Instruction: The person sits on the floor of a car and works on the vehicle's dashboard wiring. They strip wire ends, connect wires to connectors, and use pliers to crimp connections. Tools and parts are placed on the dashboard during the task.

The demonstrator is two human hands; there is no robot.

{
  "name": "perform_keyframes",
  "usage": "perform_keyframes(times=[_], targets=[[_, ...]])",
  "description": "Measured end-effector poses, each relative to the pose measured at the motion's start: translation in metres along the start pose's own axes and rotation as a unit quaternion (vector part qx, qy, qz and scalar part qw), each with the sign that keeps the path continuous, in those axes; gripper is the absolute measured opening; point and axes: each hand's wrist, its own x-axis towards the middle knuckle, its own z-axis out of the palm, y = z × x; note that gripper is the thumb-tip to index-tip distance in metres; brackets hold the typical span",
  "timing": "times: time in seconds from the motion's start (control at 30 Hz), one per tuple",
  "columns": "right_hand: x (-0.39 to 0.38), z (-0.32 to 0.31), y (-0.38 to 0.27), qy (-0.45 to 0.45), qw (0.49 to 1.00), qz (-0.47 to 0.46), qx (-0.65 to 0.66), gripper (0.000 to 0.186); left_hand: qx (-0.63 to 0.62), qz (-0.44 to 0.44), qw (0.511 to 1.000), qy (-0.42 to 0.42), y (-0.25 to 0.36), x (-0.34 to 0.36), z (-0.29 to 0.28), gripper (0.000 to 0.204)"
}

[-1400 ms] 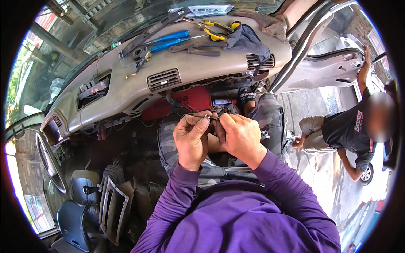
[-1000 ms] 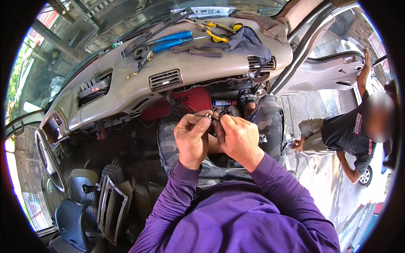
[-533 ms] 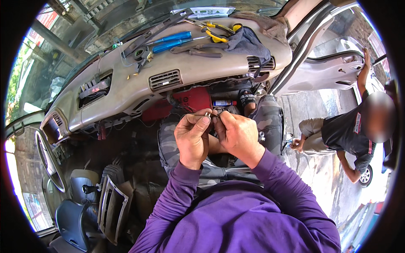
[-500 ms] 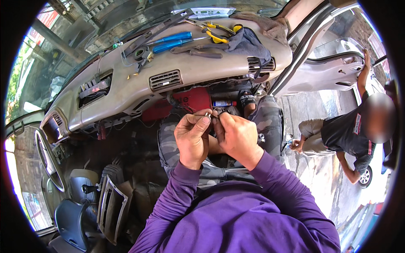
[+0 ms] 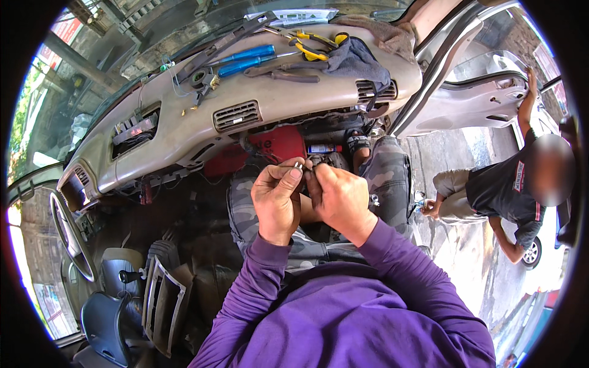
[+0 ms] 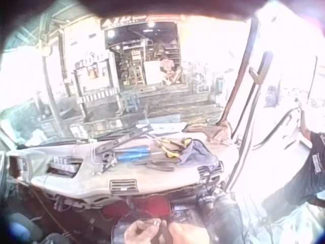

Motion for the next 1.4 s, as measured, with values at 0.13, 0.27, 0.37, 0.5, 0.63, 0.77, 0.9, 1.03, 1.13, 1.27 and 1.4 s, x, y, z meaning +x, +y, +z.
perform_keyframes(times=[0.13, 0.27, 0.37, 0.5, 0.63, 0.77, 0.9, 1.03, 1.13, 1.27, 1.4], targets=[[0.001, 0.001, 0.004, 0.002, 1.000, 0.002, 0.026, 0.024, -0.007, -0.005, 1.000, 0.004, -0.001, -0.001, -0.004, 0.007], [0.001, -0.001, -0.001, -0.006, 1.000, 0.011, 0.015, 0.023, -0.005, 0.001, 1.000, 0.006, -0.001, -0.001, -0.004, 0.007], [0.002, -0.003, 0.002, 0.003, 1.000, -0.007, 0.008, 0.022, -0.021, -0.014, 1.000, 0.007, -0.001, -0.004, -0.003, 0.006], [0.004, -0.002, 0.001, 0.011, 1.000, -0.005, 0.014, 0.024, -0.019, -0.008, 1.000, -0.002, 0.001, -0.001, -0.001, 0.006], [0.005, -0.004, 0.003, 0.011, 1.000, -0.017, -0.007, 0.025, -0.029, -0.015, 0.999, 0.003, 0.004, -0.001, 0.002, 0.005], [0.006, -0.002, 0.001, 0.032, 0.999, -0.030, -0.006, 0.025, -0.022, -0.005, 1.000, -0.007, 0.004, 0.000, 0.001, 0.005], [0.006, -0.004, 0.005, 0.017, 0.999, -0.031, -0.017, 0.025, -0.043, -0.019, 0.999, -0.009, 0.002, -0.001, -0.002, 0.005], [0.003, -0.007, -0.001, 0.011, 0.999, -0.026, -0.025, 0.024, -0.034, -0.017, 0.999, -0.014, 0.003, 0.000, -0.003, 0.006], [0.007, -0.005, 0.007, 0.010, 1.000, -0.028, -0.001, 0.024, -0.024, -0.009, 1.000, -0.018, 0.001, 0.001, -0.002, 0.007], [0.003, -0.003, -0.002, 0.013, 1.000, -0.009, -0.012, 0.024, -0.005, 0.005, 1.000, -0.024, 0.002, 0.000, -0.006, 0.007], [0.004, -0.004, 0.006, 0.001, 1.000, 0.000, 0.015, 0.023, 0.012, -0.010, 1.000, -0.015, 0.002, -0.003, -0.004, 0.007]])
